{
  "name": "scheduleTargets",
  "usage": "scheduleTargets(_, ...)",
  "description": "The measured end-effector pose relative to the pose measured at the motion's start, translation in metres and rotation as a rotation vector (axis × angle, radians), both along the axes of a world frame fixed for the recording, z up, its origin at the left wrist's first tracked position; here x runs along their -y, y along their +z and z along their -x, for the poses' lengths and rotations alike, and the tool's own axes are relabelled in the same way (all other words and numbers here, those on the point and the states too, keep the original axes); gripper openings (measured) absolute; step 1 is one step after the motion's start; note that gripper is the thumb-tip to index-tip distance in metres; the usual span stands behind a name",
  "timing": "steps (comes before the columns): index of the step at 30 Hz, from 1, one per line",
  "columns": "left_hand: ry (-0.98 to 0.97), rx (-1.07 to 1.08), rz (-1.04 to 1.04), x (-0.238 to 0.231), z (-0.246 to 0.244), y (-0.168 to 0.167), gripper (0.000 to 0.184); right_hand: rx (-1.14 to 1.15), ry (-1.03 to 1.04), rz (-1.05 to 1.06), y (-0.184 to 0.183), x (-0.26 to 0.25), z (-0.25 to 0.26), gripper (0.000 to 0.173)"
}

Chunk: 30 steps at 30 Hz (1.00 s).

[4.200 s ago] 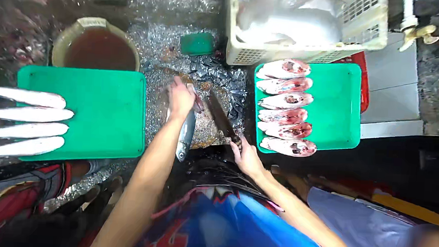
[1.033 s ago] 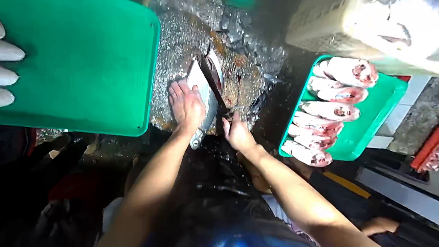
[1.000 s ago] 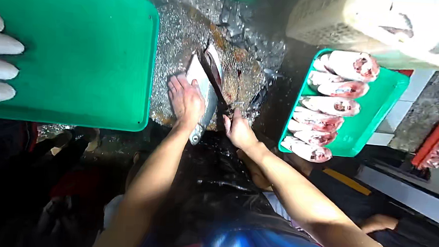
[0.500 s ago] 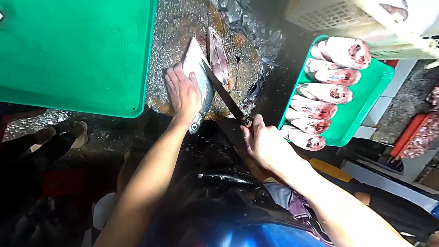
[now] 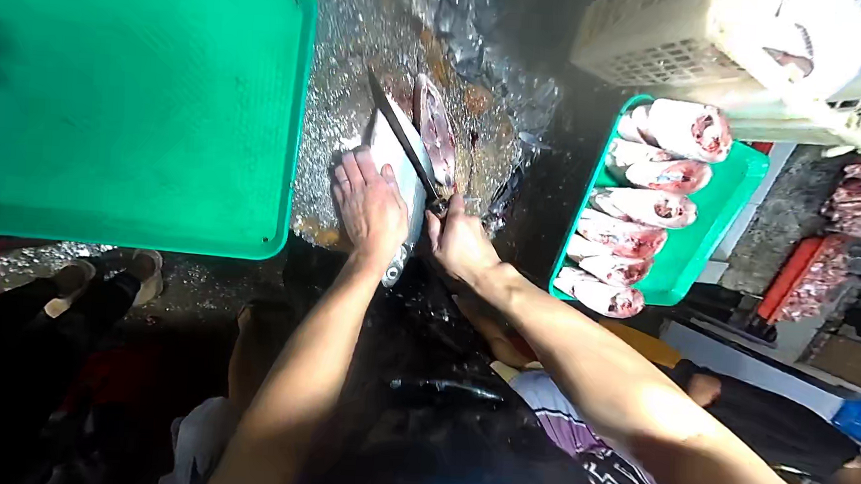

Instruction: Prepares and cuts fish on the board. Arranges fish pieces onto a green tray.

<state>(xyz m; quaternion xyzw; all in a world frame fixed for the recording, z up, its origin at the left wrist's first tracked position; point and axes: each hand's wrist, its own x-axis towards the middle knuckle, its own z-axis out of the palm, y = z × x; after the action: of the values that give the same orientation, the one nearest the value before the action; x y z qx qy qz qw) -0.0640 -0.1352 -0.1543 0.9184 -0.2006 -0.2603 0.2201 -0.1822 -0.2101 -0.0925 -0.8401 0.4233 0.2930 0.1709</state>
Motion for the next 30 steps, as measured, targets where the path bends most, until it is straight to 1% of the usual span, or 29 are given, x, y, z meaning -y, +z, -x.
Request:
scheduleTargets(2, 0.008, 0.006, -0.007, -0.003, 0.004, -0.001, 0.05, 0.02, 0.006, -0.036, 0.011, 0.0, 0.001, 0.05)
scheduleTargets(4, 0.014, 0.019, 0.009, -0.006, 0.007, -0.001, 0.049, 0.026, 0.042, -0.064, 0.037, 0.0, 0.004, 0.043)
scheduleTargets(6, 0.03, 0.024, 0.017, -0.003, 0.005, 0.0, 0.048, -0.062, 0.053, -0.099, 0.065, 0.001, 0.011, 0.038)
scheduleTargets(7, 0.035, 0.017, 0.013, -0.003, 0.006, 0.002, 0.048, -0.13, 0.027, -0.113, 0.067, 0.0, 0.017, 0.039)
scheduleTargets(8, 0.047, 0.018, 0.014, -0.002, 0.006, 0.002, 0.048, -0.147, 0.003, -0.109, 0.054, -0.002, 0.024, 0.043)
scheduleTargets(10, 0.06, 0.034, 0.005, -0.001, 0.006, 0.0, 0.048, -0.047, -0.032, -0.056, 0.002, -0.008, 0.04, 0.055)
scheduleTargets(11, 0.059, 0.039, -0.001, -0.002, 0.008, -0.001, 0.047, 0.011, -0.043, -0.027, -0.015, -0.011, 0.046, 0.058)
scheduleTargets(12, 0.07, 0.044, 0.002, 0.0, 0.006, -0.002, 0.048, 0.033, -0.047, -0.028, -0.021, -0.008, 0.044, 0.06)
scheduleTargets(13, 0.08, 0.043, 0.004, 0.003, 0.002, -0.004, 0.049, 0.042, -0.037, -0.047, -0.019, -0.003, 0.039, 0.059)
scheduleTargets(14, 0.079, 0.024, 0.006, 0.003, 0.001, -0.003, 0.052, 0.061, -0.016, -0.058, -0.007, -0.001, 0.04, 0.056)
scheduleTargets(15, 0.078, -0.014, 0.022, -0.002, 0.006, 0.0, 0.053, 0.082, 0.016, -0.056, 0.014, -0.006, 0.049, 0.051)
scheduleTargets(16, 0.092, -0.043, 0.076, -0.009, 0.008, 0.001, 0.053, 0.121, 0.056, -0.039, 0.036, -0.009, 0.055, 0.046)
scheduleTargets(18, 0.156, -0.035, 0.266, -0.013, 0.001, -0.007, 0.048, 0.173, 0.145, 0.014, 0.072, -0.008, 0.061, 0.041)
scheduleTargets(19, 0.171, -0.037, 0.313, -0.018, 0.006, -0.009, 0.046, 0.144, 0.178, 0.024, 0.088, -0.013, 0.068, 0.041)
scheduleTargets(21, 0.184, -0.049, 0.308, -0.025, 0.018, -0.008, 0.045, 0.038, 0.2, 0.001, 0.106, -0.018, 0.076, 0.042)
scheduleTargets(24, 0.204, -0.014, 0.272, -0.021, 0.02, -0.006, 0.046, -0.129, 0.166, -0.038, 0.12, -0.019, 0.069, 0.04)
scheduleTargets(27, 0.169, -0.002, 0.199, -0.018, 0.021, -0.003, 0.047, -0.268, 0.122, -0.061, 0.14, -0.024, 0.049, 0.037)
scheduleTargets(28, 0.145, -0.013, 0.167, -0.017, 0.02, 0.0, 0.046, -0.303, 0.095, -0.072, 0.138, -0.025, 0.041, 0.038)
scheduleTargets(29, 0.132, -0.024, 0.134, -0.016, 0.019, 0.002, 0.046, -0.294, 0.07, -0.08, 0.124, -0.024, 0.031, 0.041)
scheduleTargets(30, 0.129, -0.033, 0.107, -0.014, 0.017, 0.003, 0.045, -0.233, 0.053, -0.075, 0.097, -0.021, 0.023, 0.045)
